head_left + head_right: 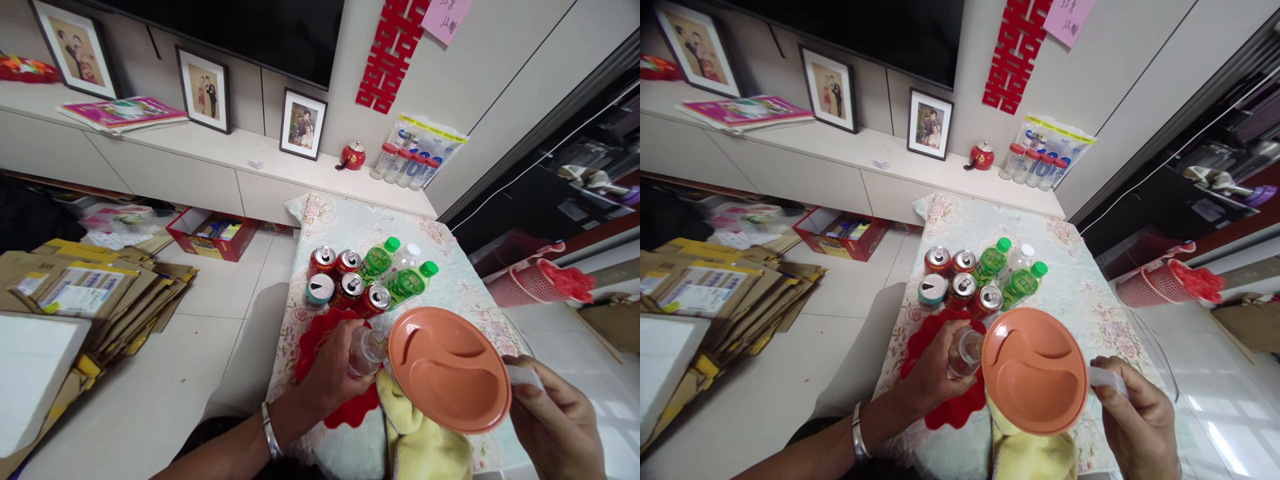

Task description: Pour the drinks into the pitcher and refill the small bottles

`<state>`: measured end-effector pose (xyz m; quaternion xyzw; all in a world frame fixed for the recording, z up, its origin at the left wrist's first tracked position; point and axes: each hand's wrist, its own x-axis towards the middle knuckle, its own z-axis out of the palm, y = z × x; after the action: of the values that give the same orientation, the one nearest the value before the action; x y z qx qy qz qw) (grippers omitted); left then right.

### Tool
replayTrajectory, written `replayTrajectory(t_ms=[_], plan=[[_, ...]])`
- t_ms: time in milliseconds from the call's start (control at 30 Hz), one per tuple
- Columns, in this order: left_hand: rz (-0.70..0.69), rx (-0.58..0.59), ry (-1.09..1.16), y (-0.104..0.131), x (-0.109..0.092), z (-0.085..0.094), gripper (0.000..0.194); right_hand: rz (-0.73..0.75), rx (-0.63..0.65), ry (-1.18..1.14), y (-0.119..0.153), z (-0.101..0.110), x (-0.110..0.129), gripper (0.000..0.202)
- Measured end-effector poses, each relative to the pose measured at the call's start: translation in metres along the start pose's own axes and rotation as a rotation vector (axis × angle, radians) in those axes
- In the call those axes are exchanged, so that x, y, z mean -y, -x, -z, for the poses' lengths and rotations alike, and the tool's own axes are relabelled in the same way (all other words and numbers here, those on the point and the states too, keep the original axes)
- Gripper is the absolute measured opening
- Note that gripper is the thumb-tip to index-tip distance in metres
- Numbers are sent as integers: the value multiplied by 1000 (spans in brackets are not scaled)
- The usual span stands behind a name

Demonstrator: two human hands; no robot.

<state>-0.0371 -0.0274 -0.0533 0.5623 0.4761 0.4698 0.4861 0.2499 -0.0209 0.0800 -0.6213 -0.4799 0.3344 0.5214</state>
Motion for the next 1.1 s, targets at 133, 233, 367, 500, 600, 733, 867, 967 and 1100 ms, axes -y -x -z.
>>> replayTrajectory(t_ms=[133, 233, 367, 500, 600, 733, 867, 967, 1100], plan=[[-3, 4, 1, 0, 2, -1, 71, 5, -11, -32, -1, 0, 0, 59], [-8, -1, -5, 0, 2, -1, 71, 0, 2, -12, 0, 0, 0, 61], [-3, -2, -4, 0, 2, 0, 71, 25, 40, 5, 1, 0, 0, 59], [4, 0, -5, 1, 1, 1, 71, 24, 36, -3, 1, 1, 2, 54], [0, 4, -2, 1, -1, 2, 69, 39, 39, 4, 0, 1, 3, 53], [-8, -9, -14, 0, -3, 2, 69, 48, 54, 8, 1, 3, 2, 53], [-5, -10, -18, 1, -1, 2, 68, 35, 58, -24, 2, 8, -3, 48], [-10, -14, -17, 1, 0, 2, 68, 35, 83, -31, 1, 12, -11, 43], [-10, -16, -6, 1, 1, 1, 68, 39, 99, -22, 0, 16, -16, 42]])
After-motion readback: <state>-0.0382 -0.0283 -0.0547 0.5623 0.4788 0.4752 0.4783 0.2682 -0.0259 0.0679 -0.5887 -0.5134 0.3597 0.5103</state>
